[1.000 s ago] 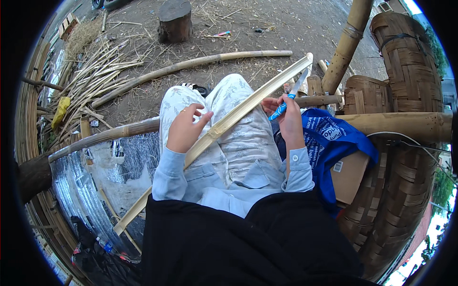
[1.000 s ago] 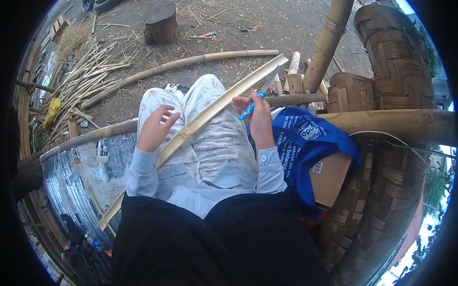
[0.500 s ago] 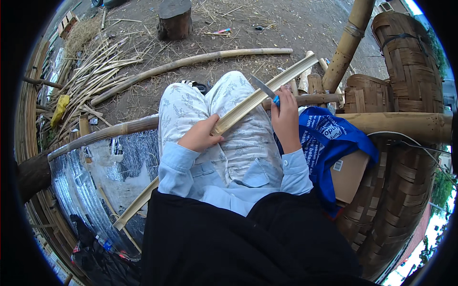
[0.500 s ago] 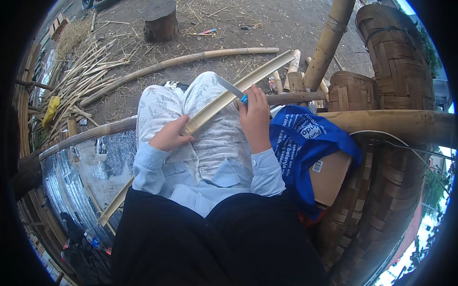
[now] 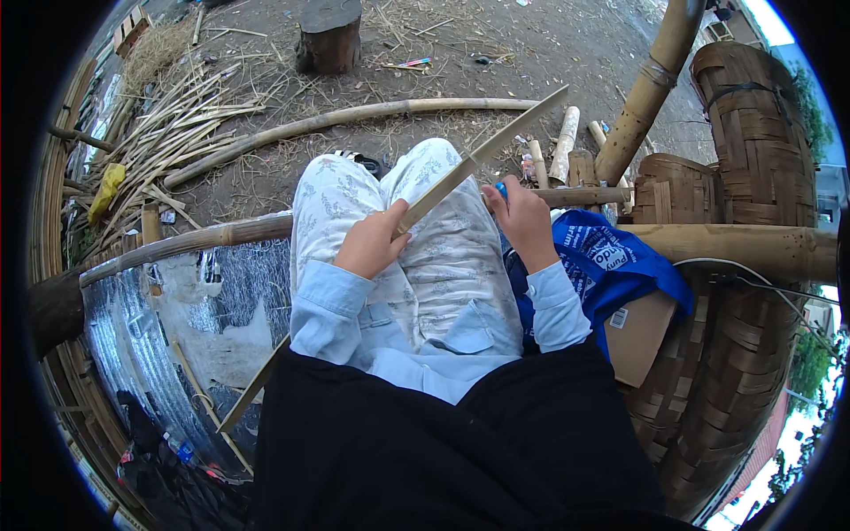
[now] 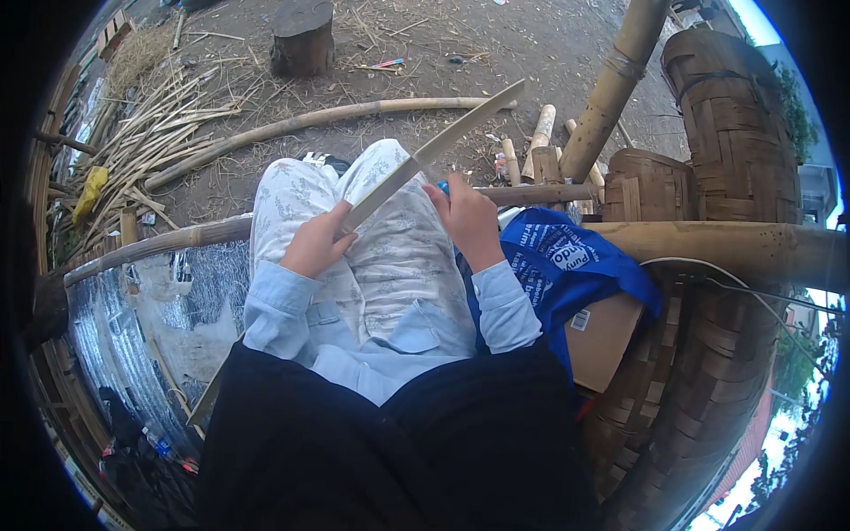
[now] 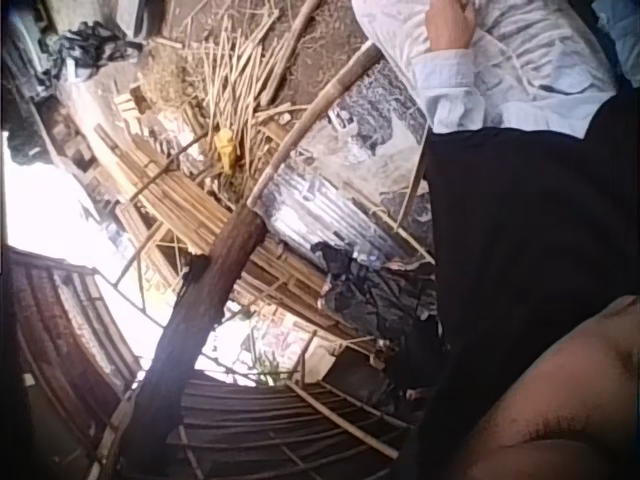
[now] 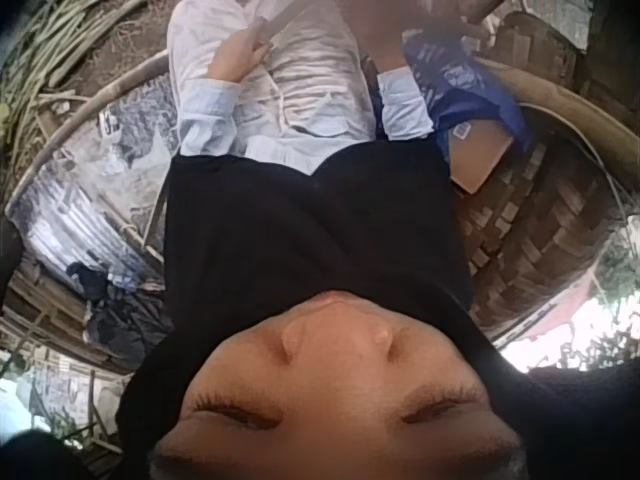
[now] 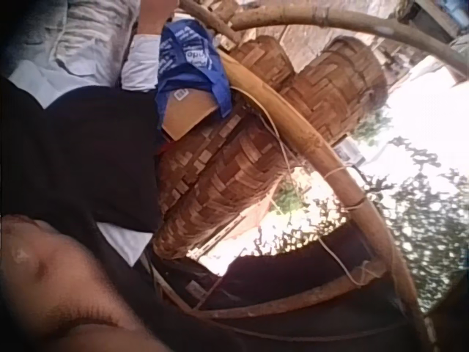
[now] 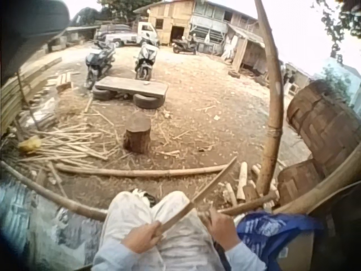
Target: Shaving and smoothing a long strip of bamboo using a hand-held knife in an outdoor environment.
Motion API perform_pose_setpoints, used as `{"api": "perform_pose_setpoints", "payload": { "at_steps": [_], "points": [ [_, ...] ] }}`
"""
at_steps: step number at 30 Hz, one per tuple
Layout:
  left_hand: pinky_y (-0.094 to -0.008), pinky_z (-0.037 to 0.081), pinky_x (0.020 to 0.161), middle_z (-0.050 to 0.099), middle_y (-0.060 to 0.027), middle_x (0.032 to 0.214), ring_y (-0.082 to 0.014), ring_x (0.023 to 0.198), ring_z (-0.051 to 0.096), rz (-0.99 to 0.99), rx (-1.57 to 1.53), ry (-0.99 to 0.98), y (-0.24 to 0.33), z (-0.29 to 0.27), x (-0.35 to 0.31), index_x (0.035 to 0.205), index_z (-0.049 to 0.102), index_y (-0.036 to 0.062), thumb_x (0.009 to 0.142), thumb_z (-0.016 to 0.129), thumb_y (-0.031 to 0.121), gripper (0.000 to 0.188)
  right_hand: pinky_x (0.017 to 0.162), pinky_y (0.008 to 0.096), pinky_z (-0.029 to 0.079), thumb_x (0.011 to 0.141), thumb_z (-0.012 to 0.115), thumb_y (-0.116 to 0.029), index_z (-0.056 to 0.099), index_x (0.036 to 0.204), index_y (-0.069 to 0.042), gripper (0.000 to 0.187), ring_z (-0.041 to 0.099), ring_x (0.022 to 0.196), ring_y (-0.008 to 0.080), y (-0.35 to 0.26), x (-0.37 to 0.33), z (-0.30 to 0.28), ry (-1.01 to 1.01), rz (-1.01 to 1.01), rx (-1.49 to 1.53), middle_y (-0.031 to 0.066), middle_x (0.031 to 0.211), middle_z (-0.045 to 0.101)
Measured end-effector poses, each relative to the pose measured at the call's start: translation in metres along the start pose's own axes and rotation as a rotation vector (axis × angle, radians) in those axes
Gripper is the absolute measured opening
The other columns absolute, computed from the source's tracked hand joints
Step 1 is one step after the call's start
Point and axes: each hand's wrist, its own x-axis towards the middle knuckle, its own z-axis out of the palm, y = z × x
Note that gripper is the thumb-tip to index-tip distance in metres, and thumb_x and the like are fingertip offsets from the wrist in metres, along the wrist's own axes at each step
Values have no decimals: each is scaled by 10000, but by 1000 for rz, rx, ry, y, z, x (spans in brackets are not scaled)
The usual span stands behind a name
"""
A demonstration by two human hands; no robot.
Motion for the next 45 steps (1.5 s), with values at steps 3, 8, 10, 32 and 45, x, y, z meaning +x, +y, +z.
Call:
{"api": "perform_pose_setpoints", "payload": {
  "at_steps": [3, 8, 10, 32, 45],
  "points": [
    [-492, 450, 643, 597, -246, 768, -420, 754, 585, -71, -25, -88, 1, 2, 1, 1069, 414, 85, 784, 603, 164, 351, 518, 429, 437, 898, 464, -396, 476, 779, -44, 371, 578, 615, 356, 9, -1, 13, -15, -42, 21, 160, 646, 563],
    [-488, 446, 652, 586, -275, 763, -442, 766, 576, -60, -100, -96, -3, 5, 4, 1099, 407, 66, 790, 600, 156, 375, 554, 461, 431, 900, 464, -386, 477, 822, -37, 357, 579, 660, 374, 21, 5, 24, -147, -38, 134, 181, 674, 572],
    [-471, 446, 659, 580, -286, 770, -445, 775, 573, -68, -119, -115, -5, 5, 4, 1123, 411, 50, 792, 605, 156, 398, 564, 482, 428, 898, 466, -378, 476, 839, -44, 339, 579, 661, 388, 20, 11, 22, -237, 41, 234, 176, 660, 578],
    [-512, 434, 624, 584, -259, 737, -438, 734, 569, -72, -146, -50, 4, 8, 3, 1019, 407, 67, 801, 563, 121, 274, 534, 469, 421, 885, 445, -451, 568, 689, -43, 469, 568, 606, 382, 18, 19, 11, -176, -9, -9, 180, 579, 555],
    [-516, 431, 590, 581, -219, 691, -414, 675, 574, -41, 32, 35, 8, 23, 1, 1007, 422, 84, 810, 489, 83, 208, 563, 480, 442, 910, 413, -410, 574, 729, -35, 447, 572, 628, 400, 47, 42, 5, -64, 209, -16, 204, 619, 574]
  ]
}}
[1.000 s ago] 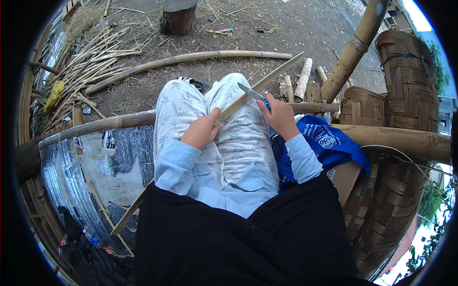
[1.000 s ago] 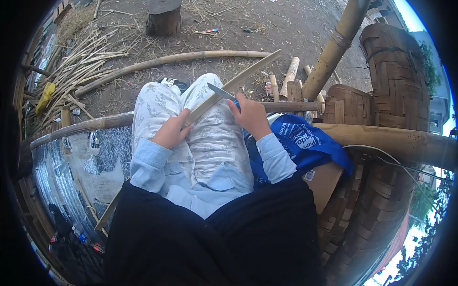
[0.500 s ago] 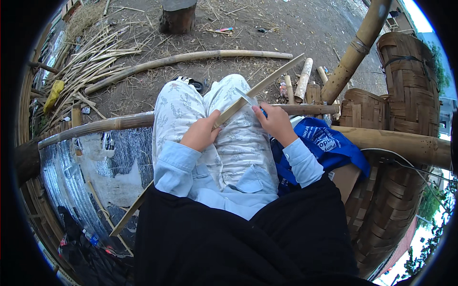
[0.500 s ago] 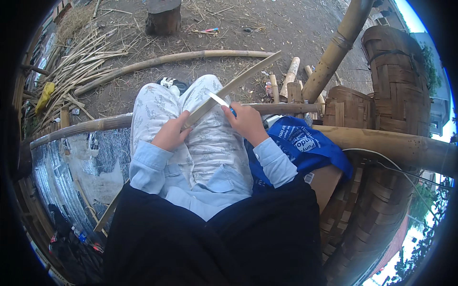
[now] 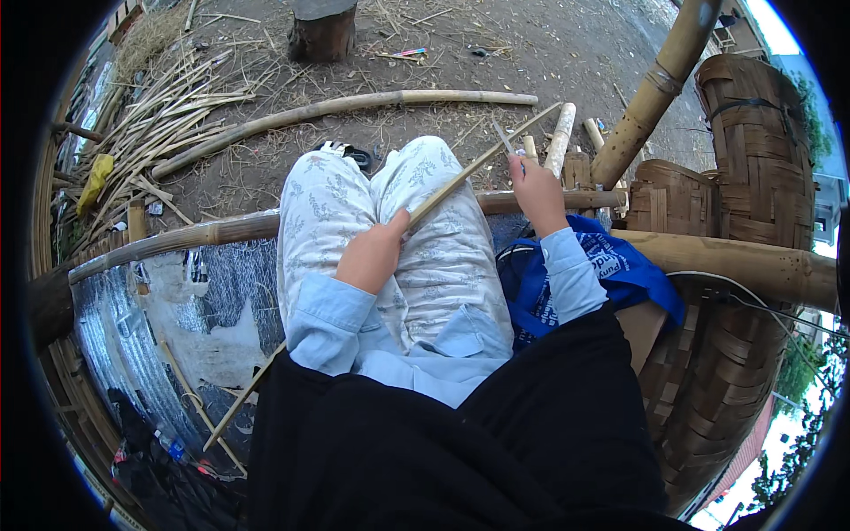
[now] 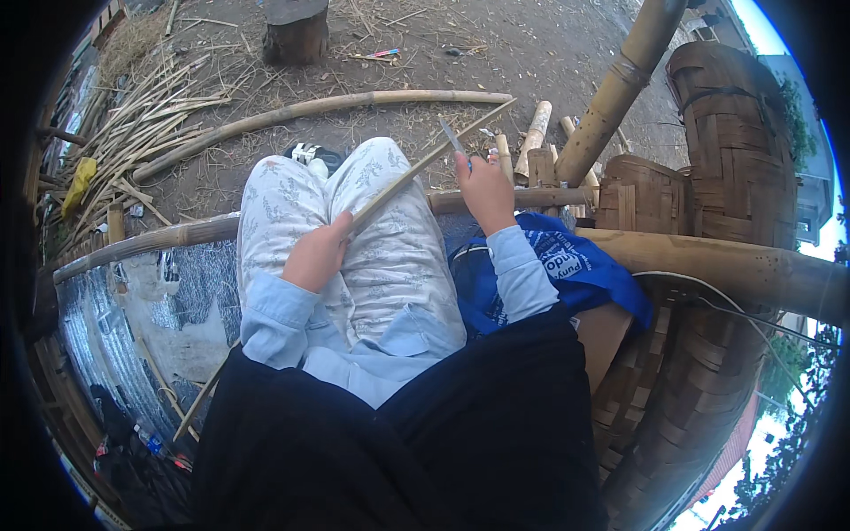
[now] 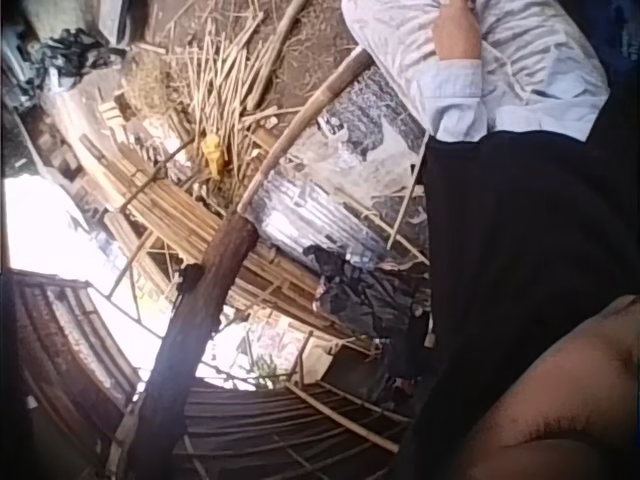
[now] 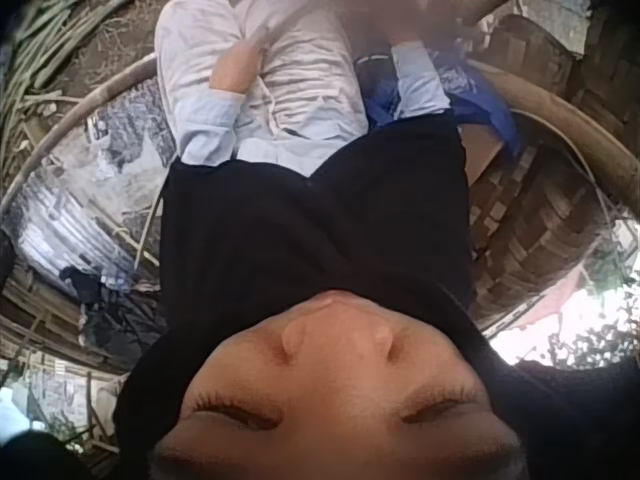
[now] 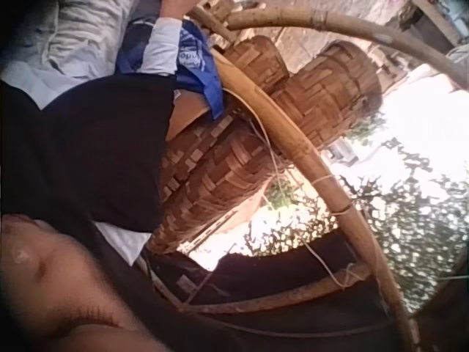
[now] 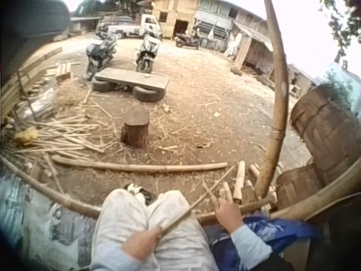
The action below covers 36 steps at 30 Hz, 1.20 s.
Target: Shaving and smoothing a long strip of bamboo using a hand-held knife in an outdoor environment.
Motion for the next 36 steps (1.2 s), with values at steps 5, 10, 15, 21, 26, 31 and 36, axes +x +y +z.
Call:
{"api": "perform_pose_setpoints", "payload": {
  "at_steps": [5, 10, 15, 21, 26, 31, 36],
  "points": [
    [-519, 426, 596, 581, -231, 701, -427, 684, 569, -36, -50, -28, 0, -7, -2, 1013, 420, 77, 809, 495, 84, 217, 530, 469, 427, 919, 411, -383, 576, 764, -33, 417, 569, 605, 393, -21, -28, 9, -119, -205, -19, 195, 606, 568],
    [-519, 428, 621, 580, -258, 725, -445, 718, 565, -47, -171, -77, -3, -13, 2, 1009, 417, 63, 806, 532, 98, 236, 521, 486, 444, 912, 410, -406, 541, 730, -57, 415, 580, 572, 382, 18, 2, 27, 91, -35, 29, 187, 577, 570],
    [-517, 431, 638, 576, -280, 744, -461, 743, 555, -46, -202, -92, -6, -14, 2, 1010, 406, 54, 806, 551, 105, 255, 500, 487, 438, 919, 398, -400, 524, 727, -68, 403, 578, 561, 379, 4, -18, 36, 28, -214, -64, 175, 567, 568],
    [-474, 430, 643, 574, -285, 765, -454, 767, 558, -57, -193, -110, -8, -13, 5, 1099, 415, 36, 804, 560, 96, 333, 502, 485, 435, 911, 413, -405, 514, 744, -66, 391, 573, 563, 382, 1, -11, 43, 85, -174, 0, 181, 569, 559],
    [-517, 426, 633, 571, -284, 729, -463, 734, 553, -25, -203, -90, -5, -13, 3, 1008, 401, 53, 802, 552, 100, 260, 528, 498, 438, 924, 379, -407, 532, 743, -51, 428, 573, 598, 402, 19, 4, 37, 168, -41, 28, 192, 592, 567],
    [-518, 424, 632, 571, -287, 732, -460, 736, 555, -4, -218, -80, -9, -10, 3, 1043, 401, 58, 791, 561, 93, 300, 536, 482, 419, 914, 432, -364, 540, 801, -37, 362, 548, 605, 405, -4, -11, 33, -26, -185, 61, 197, 605, 552],
    [-497, 439, 634, 580, -279, 745, -462, 746, 562, -24, -247, -111, -14, -12, 6, 1078, 396, 53, 773, 583, 92, 360, 519, 470, 408, 901, 459, -378, 500, 825, -25, 363, 552, 591, 400, -46, -34, 28, -158, -282, 159, 205, 592, 543]
  ]
}}
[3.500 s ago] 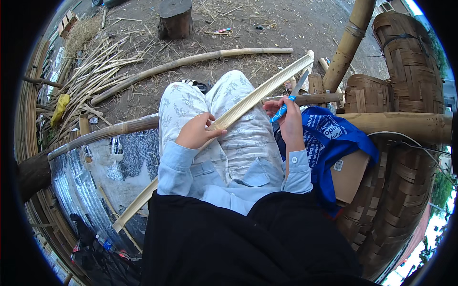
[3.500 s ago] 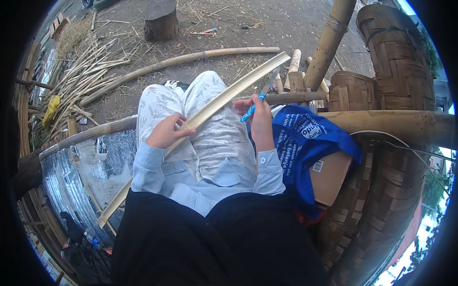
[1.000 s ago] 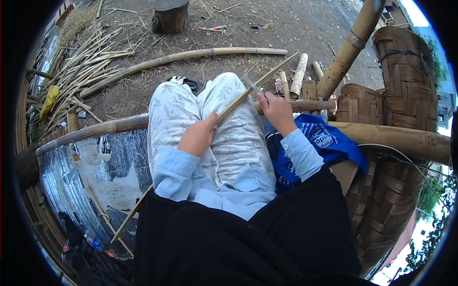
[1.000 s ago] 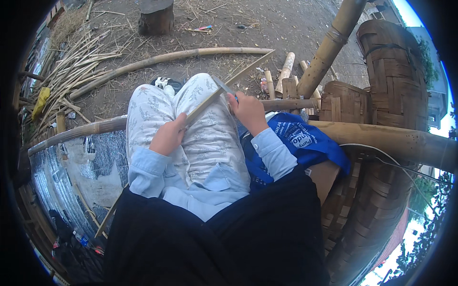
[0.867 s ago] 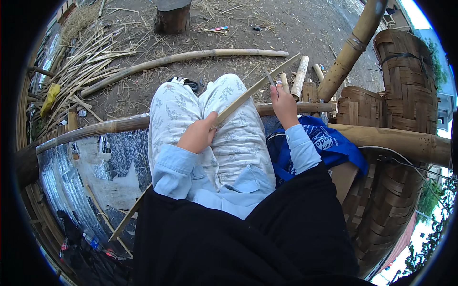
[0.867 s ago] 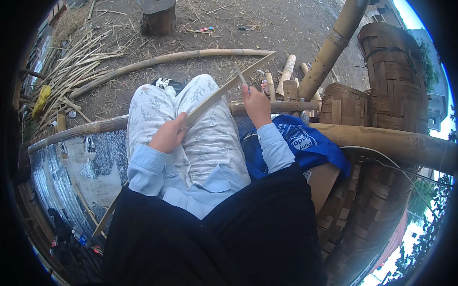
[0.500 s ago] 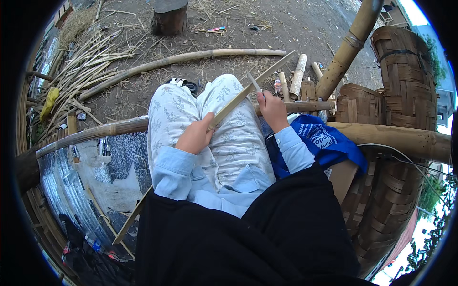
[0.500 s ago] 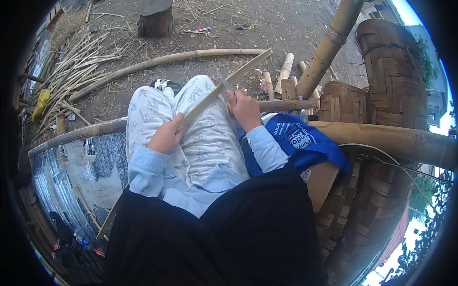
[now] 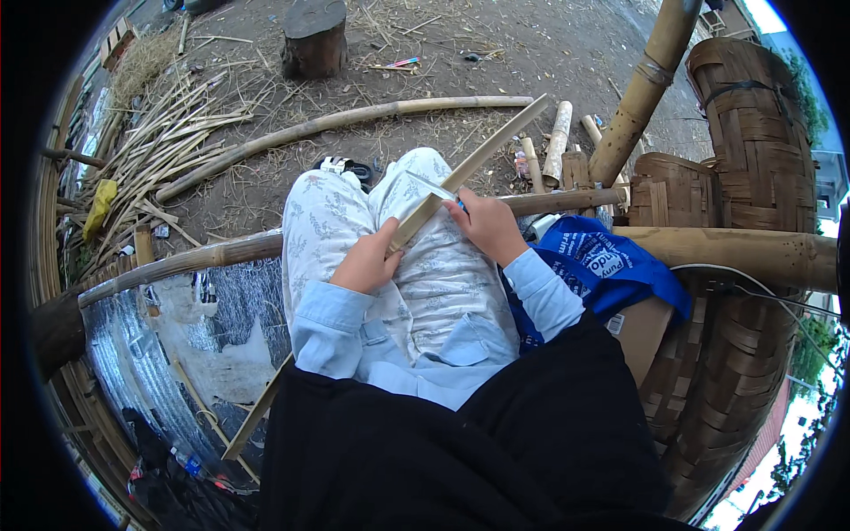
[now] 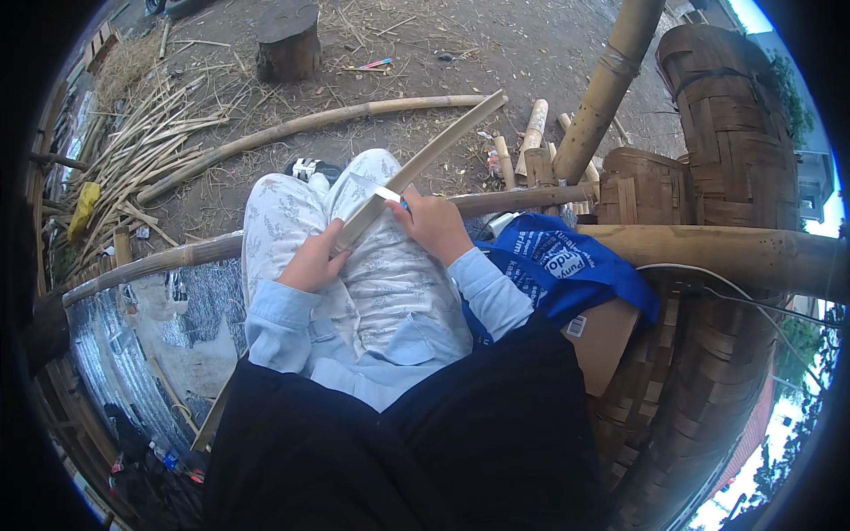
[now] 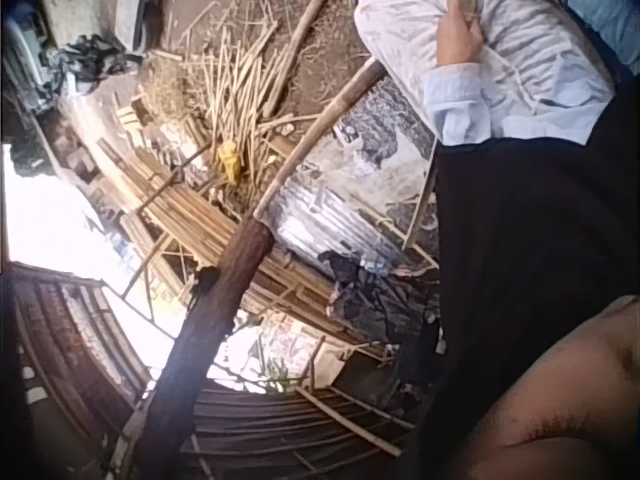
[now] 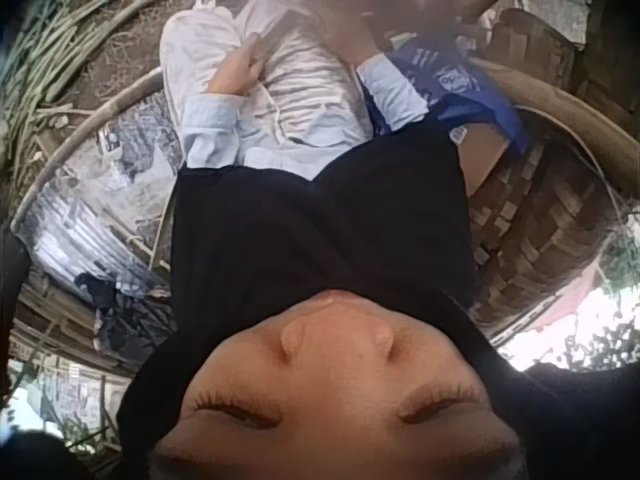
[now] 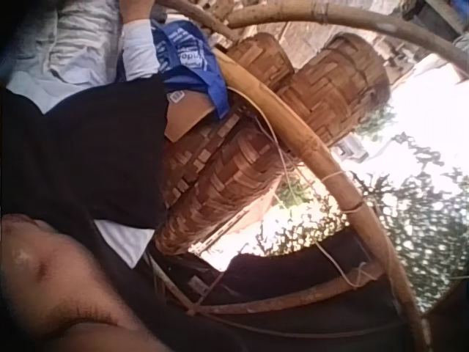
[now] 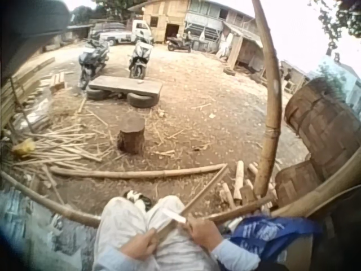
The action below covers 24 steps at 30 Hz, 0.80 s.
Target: Shaving and smoothing a long strip of bamboo using a hand-held knife in an outdoor environment.
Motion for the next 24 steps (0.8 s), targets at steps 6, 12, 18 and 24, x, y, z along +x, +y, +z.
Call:
{"api": "perform_pose_setpoints", "payload": {
  "at_steps": [6, 12, 18, 24],
  "points": [
    [-328, 416, 463, 574, -135, 667, -242, 530, 563, -69, -215, -170, -12, -15, 10, 1310, 289, -14, 780, 623, 113, 640, 528, 448, 408, 857, 538, -336, 473, 811, -3, 343, 548, 597, 402, -18, -3, -11, 68, 61, 156, 209, 593, 529],
    [-216, 304, 354, 472, -3, 607, -60, 421, 416, -378, -594, -341, -1, -21, 13, 1384, 181, -1, 788, 613, 60, 739, 554, 440, 411, 842, 559, -257, 465, 838, 7, 279, 544, 617, 398, -35, -11, -8, 98, 118, 272, 209, 635, 533],
    [-203, 313, 365, 471, 7, 642, -52, 435, 411, -327, -672, -341, -7, -35, 9, 1319, 301, 27, 799, 607, 45, 603, 521, 395, 391, 858, 564, -313, 496, 817, 10, 333, 515, 545, 338, -49, -15, -6, 111, -41, 136, 189, 630, 520],
    [-179, 316, 346, 427, 23, 613, -35, 405, 369, -261, -774, 62, 0, -125, -53, 1266, 365, 63, 822, 586, 17, 498, 482, 256, 359, 860, 579, -327, 528, 710, -46, 323, 453, 530, 79, -40, -20, -43, -256, 360, 932, -27, 613, 520]
  ]
}}
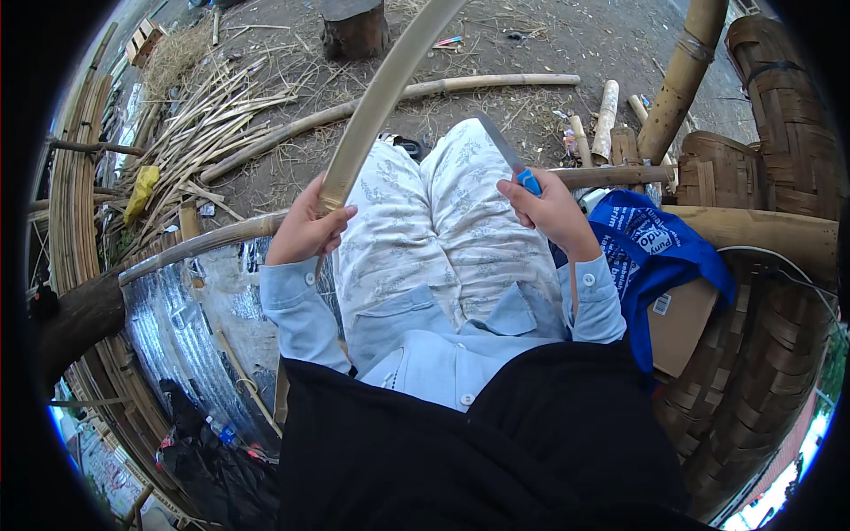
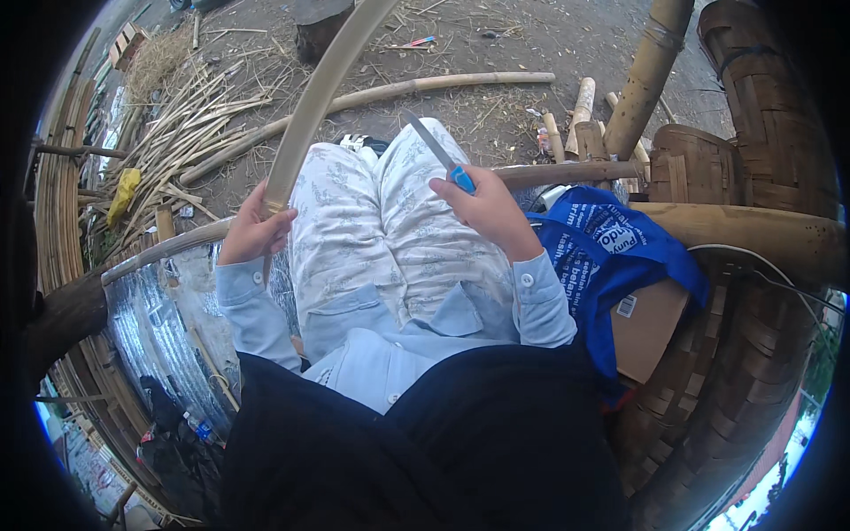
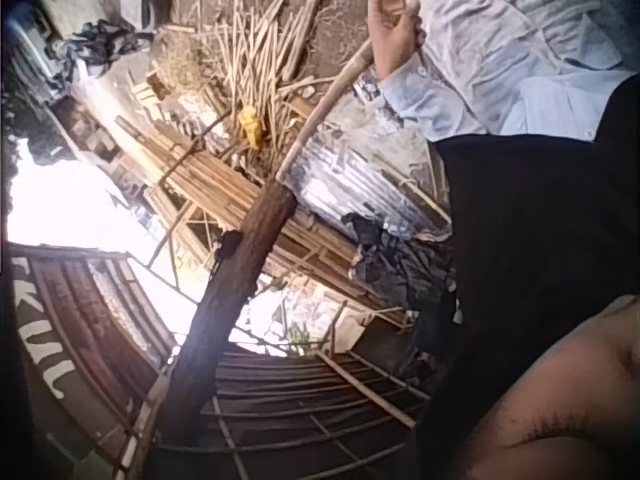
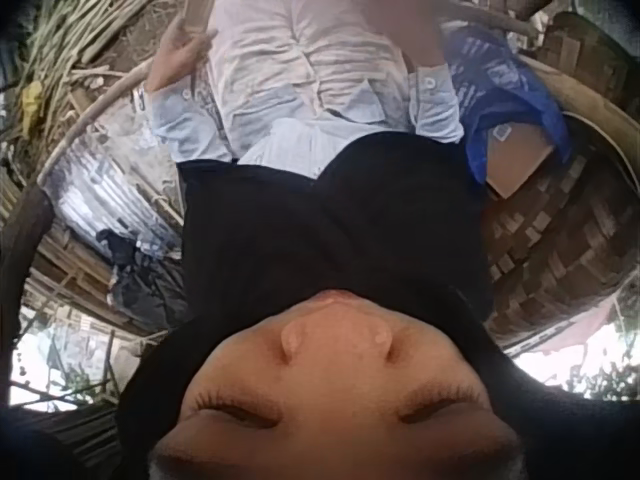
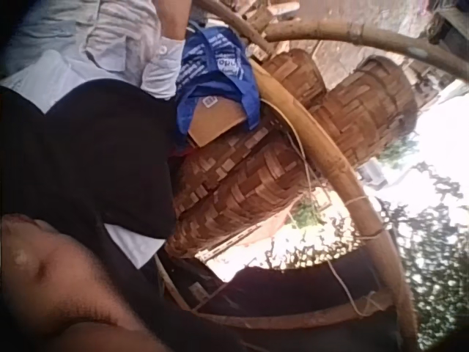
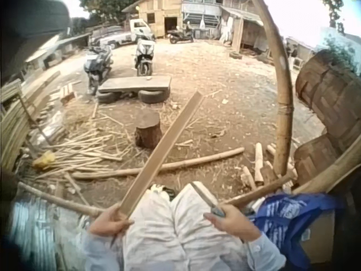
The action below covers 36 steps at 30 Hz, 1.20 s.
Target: Shaving and smoothing a long strip of bamboo using a hand-held knife in an outdoor environment.
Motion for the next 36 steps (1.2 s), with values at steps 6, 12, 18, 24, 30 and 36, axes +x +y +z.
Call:
{"api": "perform_pose_setpoints", "payload": {
  "at_steps": [6, 12, 18, 24, 30, 36],
  "points": [
    [-173, 331, 344, 441, 8, 659, -34, 457, 383, 102, 92, 342, 14, -49, -63, 1194, 403, 46, 830, 604, 71, 417, 546, 239, 458, 917, 484, -314, 573, 883, -13, 316, 597, 663, 122, 9, 15, 116, -1114, 176, -103, 58, 747, 608],
    [-169, 336, 357, 444, 10, 687, -37, 486, 396, 74, 56, 446, -4, -32, -101, 1190, 394, 53, 831, 610, 85, 420, 853, 329, 416, 934, 434, -241, 495, 1161, -56, 300, 564, 1005, 188, 13, 163, 78, 219, -305, 436, 121, 1093, 600],
    [-174, 343, 363, 444, 6, 683, -46, 497, 408, 32, -26, 585, -44, -47, -141, 1130, 406, 73, 836, 601, 73, 353, 808, 400, 497, 917, 475, -256, 541, 1044, -14, 281, 571, 1039, 249, -12, 79, 55, -727, 142, 419, 152, 1062, 605],
    [-178, 346, 358, 436, 10, 660, -42, 476, 397, 44, -25, 596, -33, -40, -115, 1115, 406, 65, 832, 604, 75, 345, 885, 366, 473, 927, 459, -211, 380, 1292, -5, 426, 553, 1072, 236, 6, 99, -24, -374, 70, 536, 157, 1187, 538],
    [-176, 345, 358, 442, 13, 673, -38, 479, 397, 47, 1, 523, -38, -35, -114, 1162, 409, 59, 830, 609, 78, 388, 937, 368, 425, 925, 456, -179, 426, 1231, 1, 356, 527, 1110, 254, -8, 96, -7, -192, -175, 507, 181, 1163, 547],
    [-174, 340, 355, 446, 15, 690, -37, 490, 402, 46, -24, 497, -38, -30, -103, 1231, 385, 65, 836, 595, 65, 447, 916, 365, 449, 925, 450, -173, 388, 1274, -12, 389, 551, 1075, 250, 16, 111, -45, -274, -66, 537, 182, 1159, 552]
  ]
}}
